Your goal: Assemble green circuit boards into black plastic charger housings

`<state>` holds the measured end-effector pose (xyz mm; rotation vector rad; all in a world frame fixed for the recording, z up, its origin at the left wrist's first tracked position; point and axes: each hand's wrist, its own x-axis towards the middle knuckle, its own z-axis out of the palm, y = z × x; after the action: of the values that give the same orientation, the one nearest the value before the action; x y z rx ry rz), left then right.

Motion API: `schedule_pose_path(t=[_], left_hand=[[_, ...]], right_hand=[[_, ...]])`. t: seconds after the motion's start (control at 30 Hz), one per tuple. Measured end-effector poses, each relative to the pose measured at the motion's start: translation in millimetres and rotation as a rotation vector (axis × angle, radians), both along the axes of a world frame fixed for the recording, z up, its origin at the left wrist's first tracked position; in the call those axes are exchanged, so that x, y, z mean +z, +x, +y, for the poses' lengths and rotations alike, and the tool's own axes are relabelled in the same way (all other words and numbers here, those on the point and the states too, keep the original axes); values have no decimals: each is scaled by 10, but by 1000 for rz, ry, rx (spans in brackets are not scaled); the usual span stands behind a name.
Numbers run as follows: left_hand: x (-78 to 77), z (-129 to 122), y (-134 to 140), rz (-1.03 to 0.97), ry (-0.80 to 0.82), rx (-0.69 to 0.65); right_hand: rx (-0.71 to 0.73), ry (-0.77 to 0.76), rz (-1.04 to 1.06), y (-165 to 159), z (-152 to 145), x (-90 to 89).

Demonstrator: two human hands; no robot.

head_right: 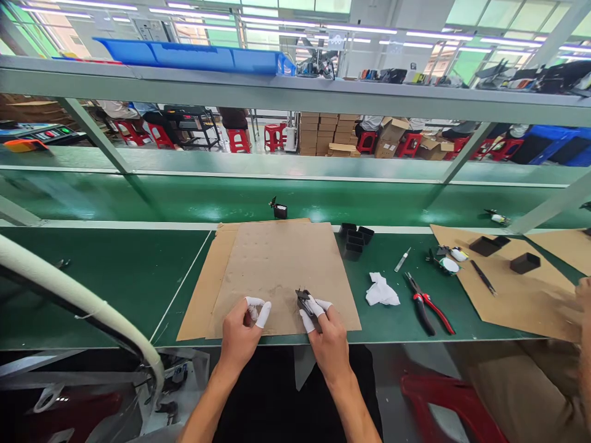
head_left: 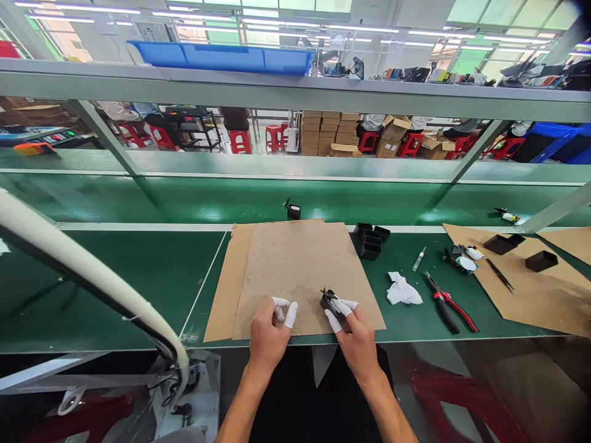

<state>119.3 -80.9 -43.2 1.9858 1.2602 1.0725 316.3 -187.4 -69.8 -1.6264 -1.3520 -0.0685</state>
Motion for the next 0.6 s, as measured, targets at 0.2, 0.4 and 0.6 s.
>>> schedule_pose_path(t=[0.2,0.4,0.6], left_hand=[[-6,-6,7,9,-13,7],[-17,1,10,12,-10,10],[-4,-2,16,9,-9,5]], right_hand=[[-80,38,-7,-12,12,-66],[-159,114,12,-31,6,-107],[-87,191,-90,-42,9,-6]])
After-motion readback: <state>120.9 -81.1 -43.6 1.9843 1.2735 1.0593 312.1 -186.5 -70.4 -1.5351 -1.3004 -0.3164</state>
